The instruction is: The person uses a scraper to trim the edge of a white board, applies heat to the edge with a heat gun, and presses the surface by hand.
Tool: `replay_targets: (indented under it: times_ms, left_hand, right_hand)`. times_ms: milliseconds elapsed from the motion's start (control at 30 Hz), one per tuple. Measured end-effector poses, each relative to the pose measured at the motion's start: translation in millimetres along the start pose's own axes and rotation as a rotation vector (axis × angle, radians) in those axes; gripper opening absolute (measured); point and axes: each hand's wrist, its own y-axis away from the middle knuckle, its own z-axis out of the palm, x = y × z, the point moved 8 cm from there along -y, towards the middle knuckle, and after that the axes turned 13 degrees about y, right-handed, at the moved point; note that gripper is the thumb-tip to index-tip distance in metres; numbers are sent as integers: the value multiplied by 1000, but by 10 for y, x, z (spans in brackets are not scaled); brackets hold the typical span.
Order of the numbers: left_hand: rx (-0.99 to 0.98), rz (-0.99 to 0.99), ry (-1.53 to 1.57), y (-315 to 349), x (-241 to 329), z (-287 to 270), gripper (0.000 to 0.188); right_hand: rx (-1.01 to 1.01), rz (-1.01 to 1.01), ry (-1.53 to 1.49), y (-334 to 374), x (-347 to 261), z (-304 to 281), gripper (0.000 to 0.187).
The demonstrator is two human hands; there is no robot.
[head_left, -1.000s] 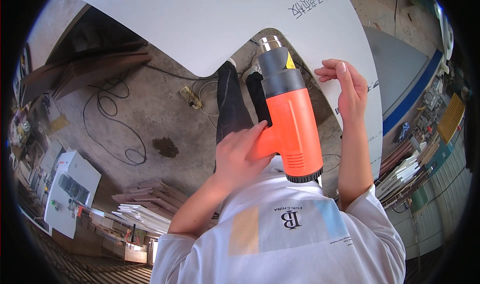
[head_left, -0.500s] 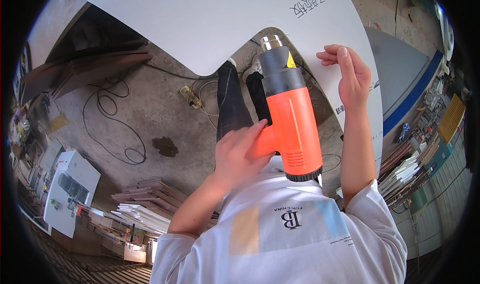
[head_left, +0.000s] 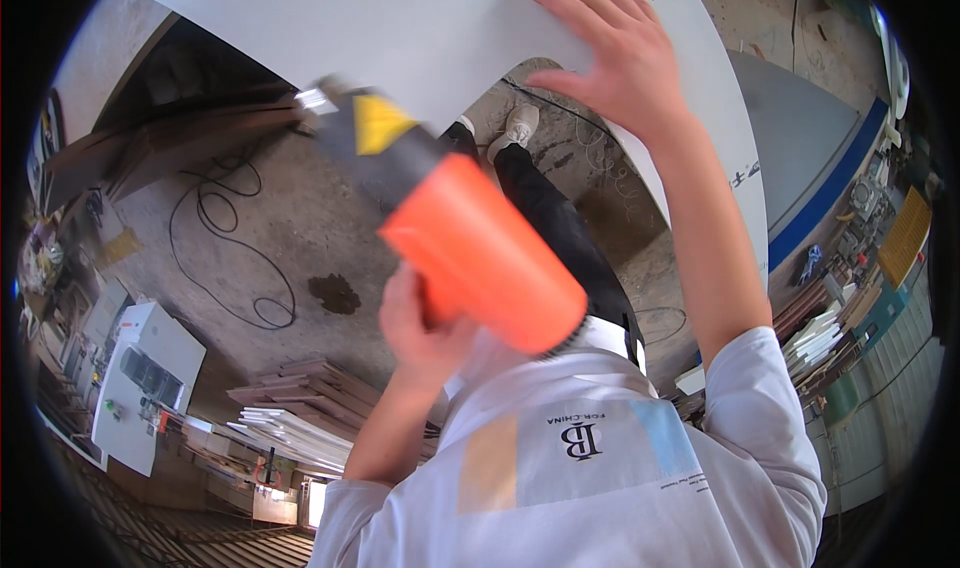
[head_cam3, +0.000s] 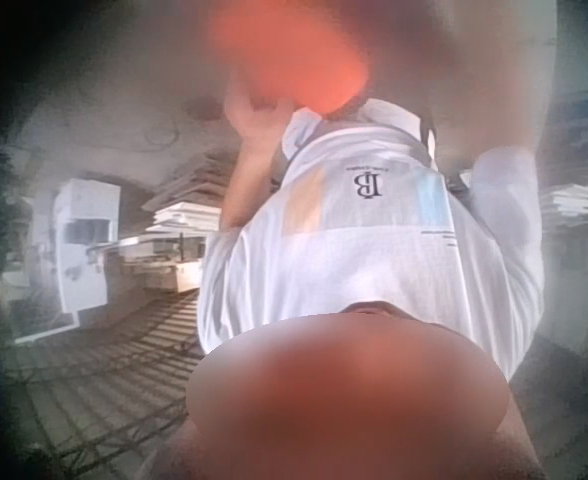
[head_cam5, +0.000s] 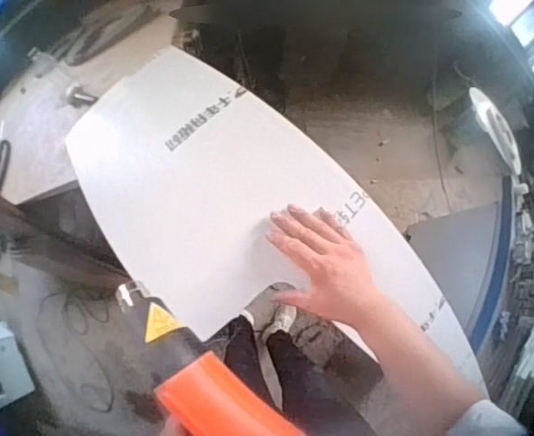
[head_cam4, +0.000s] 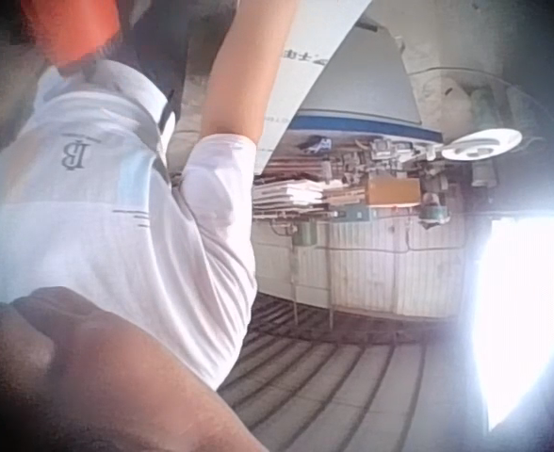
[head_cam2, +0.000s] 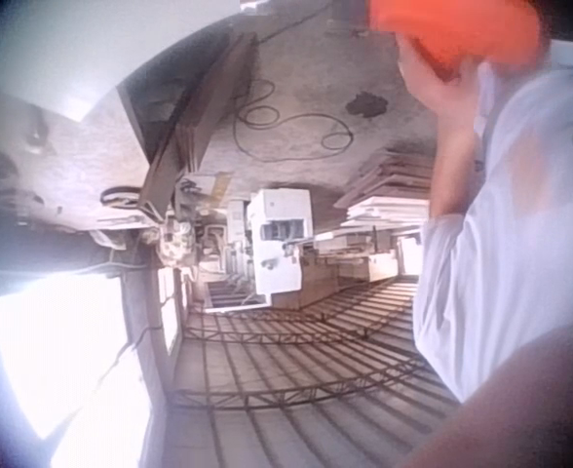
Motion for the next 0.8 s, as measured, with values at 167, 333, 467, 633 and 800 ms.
replay_targets:
  times_ms: [167, 333, 467, 633, 800]
  left_hand:
    - [256, -90, 208, -170, -35, -446, 71]
    - [344, -119, 172, -182, -100, -652, 74]
    - [335, -120, 201, -182, -49, -592, 76]
    - [320, -77, 202, -260, -21, -552, 71]
    - [365, -107, 210, -354, -40, -719, 70]
  right_hand:
    - [-236, 11, 1, -210, -188, 73, 70]
    - [-283, 82, 29, -231, -255, 83, 64]
    - [-361, 138, 2, -268, -283, 2, 64]
    - [-334, 121, 27, -216, -220, 96, 66]
    - [-274, 128, 103, -211, -193, 174, 71]
